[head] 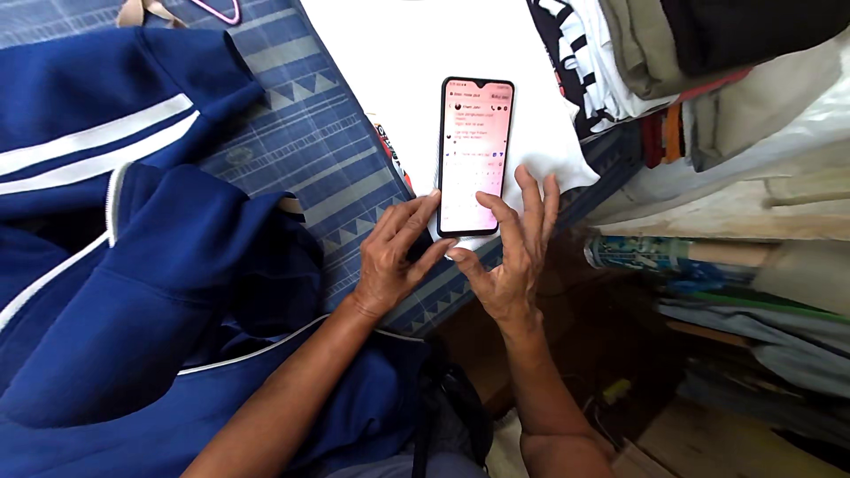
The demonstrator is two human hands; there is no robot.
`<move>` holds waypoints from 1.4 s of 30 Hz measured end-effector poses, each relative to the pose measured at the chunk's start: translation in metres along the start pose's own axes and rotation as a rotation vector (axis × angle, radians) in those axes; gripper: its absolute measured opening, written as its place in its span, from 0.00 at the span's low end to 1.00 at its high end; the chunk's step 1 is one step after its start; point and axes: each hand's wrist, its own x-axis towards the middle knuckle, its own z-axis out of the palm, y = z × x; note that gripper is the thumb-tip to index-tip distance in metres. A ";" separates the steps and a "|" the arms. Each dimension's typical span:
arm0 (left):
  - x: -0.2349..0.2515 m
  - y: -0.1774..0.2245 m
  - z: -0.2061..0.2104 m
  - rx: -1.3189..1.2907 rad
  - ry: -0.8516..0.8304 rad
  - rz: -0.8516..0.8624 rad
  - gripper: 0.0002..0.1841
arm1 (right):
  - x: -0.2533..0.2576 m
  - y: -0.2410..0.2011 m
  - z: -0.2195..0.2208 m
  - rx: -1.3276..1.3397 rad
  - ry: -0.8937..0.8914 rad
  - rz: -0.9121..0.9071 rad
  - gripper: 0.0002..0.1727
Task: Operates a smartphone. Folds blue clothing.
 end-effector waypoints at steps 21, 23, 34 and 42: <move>-0.001 -0.002 0.002 -0.007 0.009 0.003 0.27 | -0.014 0.006 -0.002 0.069 0.066 0.020 0.41; -0.001 -0.003 0.002 -0.011 0.011 0.001 0.27 | -0.014 0.007 -0.002 0.075 0.068 0.021 0.41; -0.001 -0.002 0.002 -0.002 0.014 0.007 0.27 | -0.018 0.012 -0.007 0.025 0.070 0.038 0.40; -0.001 -0.002 0.001 -0.015 0.007 -0.004 0.27 | -0.016 0.011 -0.006 0.003 0.057 0.028 0.40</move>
